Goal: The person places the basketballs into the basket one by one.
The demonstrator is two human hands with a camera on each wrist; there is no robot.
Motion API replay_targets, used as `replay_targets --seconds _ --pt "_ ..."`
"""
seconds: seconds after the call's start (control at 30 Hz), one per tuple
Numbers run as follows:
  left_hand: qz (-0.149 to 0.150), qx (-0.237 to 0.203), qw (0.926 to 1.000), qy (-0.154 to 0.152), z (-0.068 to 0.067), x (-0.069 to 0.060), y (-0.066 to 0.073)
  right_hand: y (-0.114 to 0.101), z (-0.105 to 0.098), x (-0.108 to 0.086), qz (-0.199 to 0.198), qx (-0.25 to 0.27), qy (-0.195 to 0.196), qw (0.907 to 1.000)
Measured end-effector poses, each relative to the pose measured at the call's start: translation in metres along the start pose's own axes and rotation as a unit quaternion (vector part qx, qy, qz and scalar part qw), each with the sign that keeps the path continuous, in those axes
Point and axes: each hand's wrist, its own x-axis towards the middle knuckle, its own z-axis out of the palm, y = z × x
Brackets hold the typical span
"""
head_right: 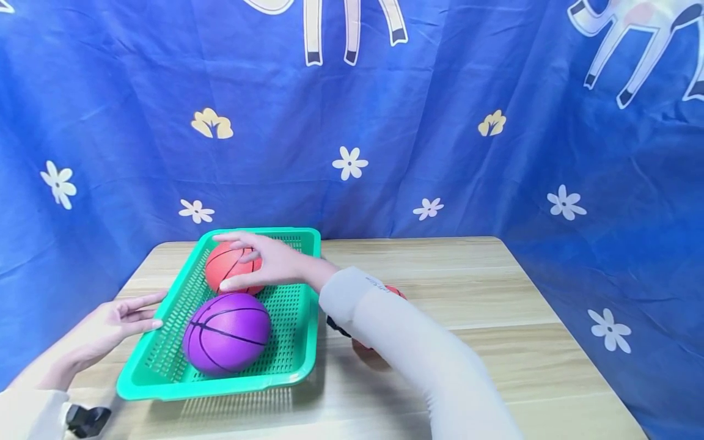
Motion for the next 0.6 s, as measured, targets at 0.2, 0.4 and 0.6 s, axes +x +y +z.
replay_targets --seconds 0.2,0.4,0.6 --pt "0.001 -0.001 1.0 0.002 -0.001 0.0 -0.002 0.0 -0.018 -0.01 -0.044 0.001 0.065 0.9969" --pt "0.002 -0.005 1.0 -0.001 -0.001 -0.001 -0.002 0.01 -0.036 -0.025 -0.096 -0.011 0.135 0.9861" --pt "0.005 -0.011 0.9999 0.0 0.0 0.0 -0.001 0.013 -0.051 -0.048 -0.109 0.002 0.188 0.9761"
